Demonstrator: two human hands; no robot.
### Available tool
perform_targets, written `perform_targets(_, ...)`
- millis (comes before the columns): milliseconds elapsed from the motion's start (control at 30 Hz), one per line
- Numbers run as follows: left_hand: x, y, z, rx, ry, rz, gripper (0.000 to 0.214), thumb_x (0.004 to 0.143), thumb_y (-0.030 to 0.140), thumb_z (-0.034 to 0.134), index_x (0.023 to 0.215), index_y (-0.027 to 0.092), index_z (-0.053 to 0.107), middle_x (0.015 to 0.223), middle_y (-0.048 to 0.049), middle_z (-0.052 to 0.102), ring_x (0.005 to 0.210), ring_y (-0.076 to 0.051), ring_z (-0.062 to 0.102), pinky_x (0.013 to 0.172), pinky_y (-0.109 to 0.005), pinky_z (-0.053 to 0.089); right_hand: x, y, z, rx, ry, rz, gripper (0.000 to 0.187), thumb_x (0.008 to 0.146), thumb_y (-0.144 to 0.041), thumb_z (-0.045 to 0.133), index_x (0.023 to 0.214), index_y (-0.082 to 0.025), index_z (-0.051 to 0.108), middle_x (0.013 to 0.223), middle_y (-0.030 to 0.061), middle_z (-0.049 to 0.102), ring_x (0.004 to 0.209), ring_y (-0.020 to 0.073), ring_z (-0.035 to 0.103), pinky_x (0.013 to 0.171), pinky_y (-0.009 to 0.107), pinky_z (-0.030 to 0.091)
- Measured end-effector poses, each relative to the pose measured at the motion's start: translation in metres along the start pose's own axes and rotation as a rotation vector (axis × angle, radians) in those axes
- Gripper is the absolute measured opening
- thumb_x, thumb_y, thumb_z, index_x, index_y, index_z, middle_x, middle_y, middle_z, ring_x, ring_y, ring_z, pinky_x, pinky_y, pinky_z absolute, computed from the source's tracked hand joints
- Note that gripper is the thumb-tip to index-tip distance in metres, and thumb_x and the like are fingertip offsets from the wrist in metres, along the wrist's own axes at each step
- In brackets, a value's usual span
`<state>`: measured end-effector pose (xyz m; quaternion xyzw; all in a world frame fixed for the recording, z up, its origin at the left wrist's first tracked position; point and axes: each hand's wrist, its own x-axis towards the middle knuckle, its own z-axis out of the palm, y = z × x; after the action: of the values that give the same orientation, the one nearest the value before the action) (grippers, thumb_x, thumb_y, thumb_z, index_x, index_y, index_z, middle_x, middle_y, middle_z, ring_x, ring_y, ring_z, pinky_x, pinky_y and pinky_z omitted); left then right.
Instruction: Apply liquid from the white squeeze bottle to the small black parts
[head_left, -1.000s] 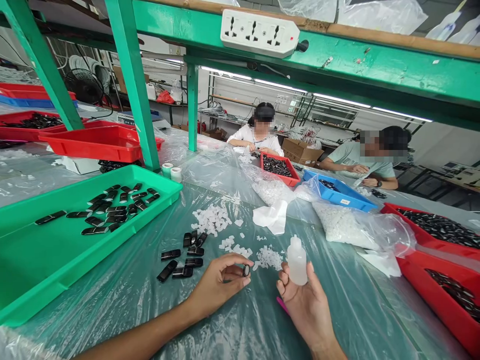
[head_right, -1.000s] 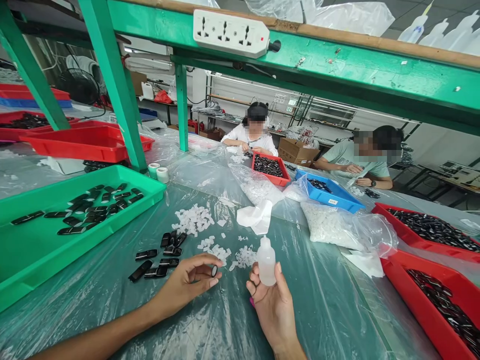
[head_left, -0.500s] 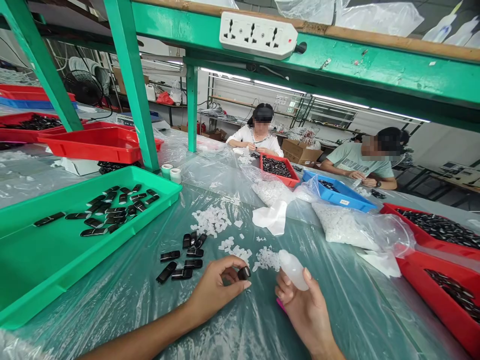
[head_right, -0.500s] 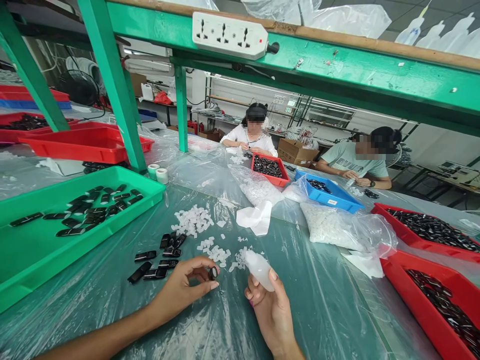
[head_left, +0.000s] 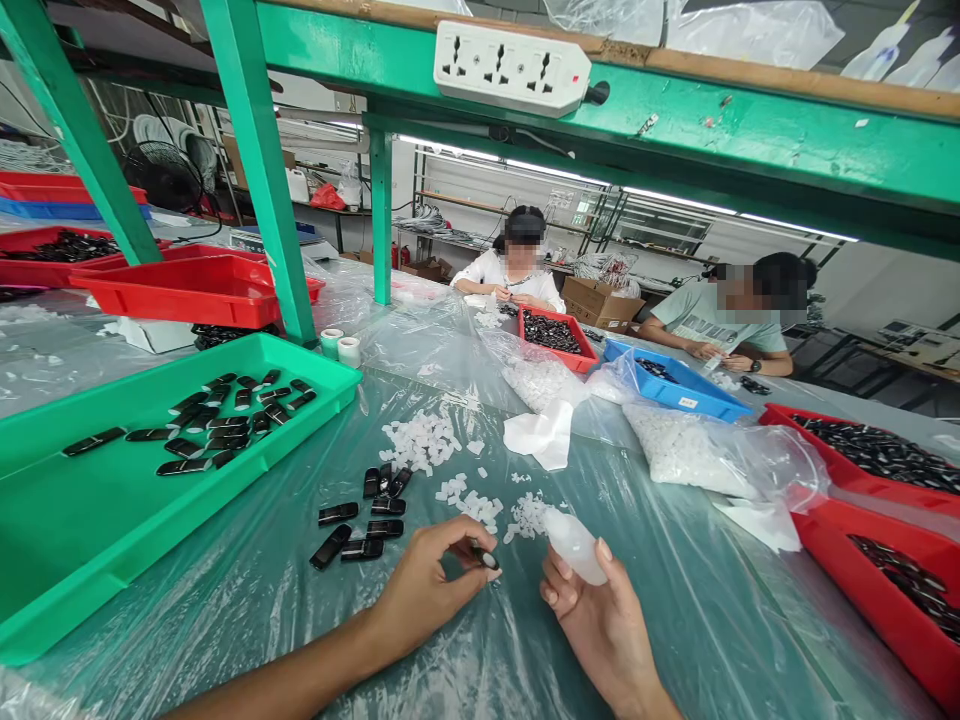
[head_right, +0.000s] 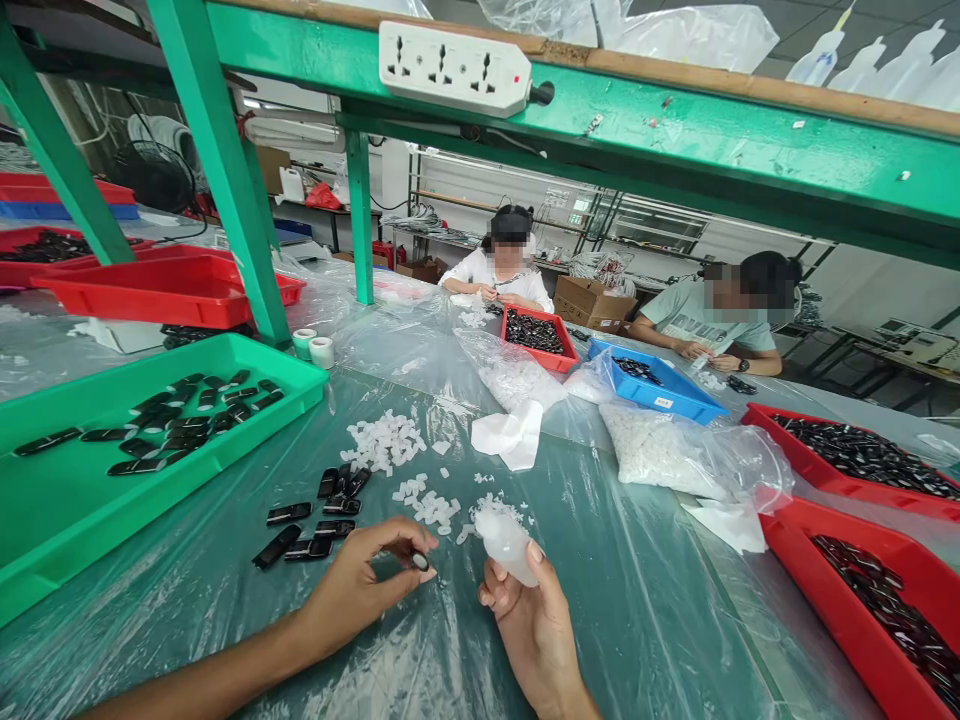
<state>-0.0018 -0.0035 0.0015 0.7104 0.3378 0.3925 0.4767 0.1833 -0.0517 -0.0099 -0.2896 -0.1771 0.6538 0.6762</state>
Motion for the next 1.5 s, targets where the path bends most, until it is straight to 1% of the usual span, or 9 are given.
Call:
perform_targets(100,0.000,-0.001,0.000,0.030,-0.001,-0.024,0.008,0.075,0.020,0.063,0.078,0.016,0.057,0.072,-0.0010,0.058,0.063,-0.013,0.052,0.058,-0.021,0.042,0.000,0.000,0.001,0.028,0.009,0.029,0.024,0.082,-0.040,0.053,0.088,-0.018,0.062,0.060,-0.0014,0.046,0.054,0.0103,0.038,0.051,0.026,0.042)
perform_targets(200,0.001,-0.002,0.000,-0.021,-0.014,-0.062,0.010,0.074,0.022,0.063,0.076,0.016,0.055,0.070,-0.0006,0.056,0.062,-0.012,0.049,0.055,-0.020,0.039,0.000,0.000,0.003,0.056,0.013,0.042,0.024,0.084,-0.041,0.051,0.093,-0.020,0.060,0.062,-0.0018,0.046,0.055,0.0102,0.040,0.052,0.025,0.043)
perform_targets(333,0.005,-0.003,0.000,-0.145,-0.043,-0.124,0.013,0.074,0.022,0.065,0.079,0.014,0.055,0.068,0.0001,0.054,0.060,-0.012,0.050,0.055,-0.021,0.039,0.000,-0.001,0.004,0.052,0.012,0.051,0.028,0.087,-0.042,0.046,0.098,-0.020,0.058,0.062,-0.0020,0.044,0.055,0.0099,0.040,0.052,0.024,0.043)
perform_targets(500,0.007,-0.007,0.000,-0.333,-0.080,-0.180,0.019,0.075,0.027,0.065,0.083,0.013,0.055,0.067,0.0002,0.053,0.056,-0.011,0.052,0.056,-0.023,0.044,0.000,-0.001,0.003,0.047,-0.003,0.061,0.027,0.088,-0.042,0.044,0.097,-0.020,0.058,0.062,-0.0026,0.044,0.053,0.0091,0.039,0.053,0.024,0.044)
perform_targets(667,0.005,-0.011,0.001,-0.395,-0.073,-0.184,0.026,0.077,0.033,0.064,0.092,0.013,0.056,0.075,-0.0036,0.058,0.066,-0.015,0.059,0.063,-0.026,0.049,-0.001,-0.002,0.004,0.042,0.003,0.082,0.027,0.087,-0.042,0.045,0.097,-0.020,0.058,0.063,-0.0019,0.045,0.055,0.0097,0.040,0.055,0.024,0.043)
perform_targets(833,0.001,-0.007,0.000,-0.267,-0.033,-0.120,0.021,0.080,0.030,0.061,0.095,0.015,0.060,0.088,-0.0069,0.062,0.081,-0.019,0.061,0.071,-0.027,0.050,-0.002,-0.002,0.006,0.042,-0.026,0.100,0.023,0.086,-0.039,0.046,0.089,-0.020,0.059,0.065,-0.0005,0.047,0.057,0.0108,0.040,0.056,0.026,0.042)
perform_targets(967,0.000,0.000,-0.001,-0.123,-0.029,-0.044,0.015,0.080,0.023,0.060,0.093,0.018,0.064,0.091,-0.0058,0.065,0.082,-0.018,0.061,0.073,-0.026,0.049,-0.003,0.000,0.006,-0.001,-0.084,0.095,0.025,0.086,-0.038,0.045,0.085,-0.018,0.060,0.064,0.0008,0.048,0.057,0.0119,0.039,0.056,0.027,0.040)
perform_targets(1300,-0.001,0.004,-0.001,-0.099,-0.031,0.006,0.014,0.079,0.020,0.059,0.092,0.019,0.064,0.090,-0.0054,0.065,0.080,-0.018,0.062,0.070,-0.023,0.051,-0.004,0.002,0.001,-0.094,-0.089,0.060,0.027,0.083,-0.041,0.050,0.087,-0.017,0.063,0.058,-0.0015,0.043,0.052,0.0110,0.034,0.056,0.028,0.039)
perform_targets(1500,-0.002,0.002,0.000,-0.062,-0.010,0.043,0.013,0.079,0.017,0.056,0.091,0.019,0.062,0.094,-0.0054,0.065,0.084,-0.018,0.061,0.072,-0.023,0.050,-0.005,0.004,-0.001,-0.127,-0.012,0.051,0.025,0.078,-0.041,0.057,0.092,-0.021,0.063,0.054,-0.0024,0.045,0.048,0.0109,0.034,0.054,0.029,0.039)
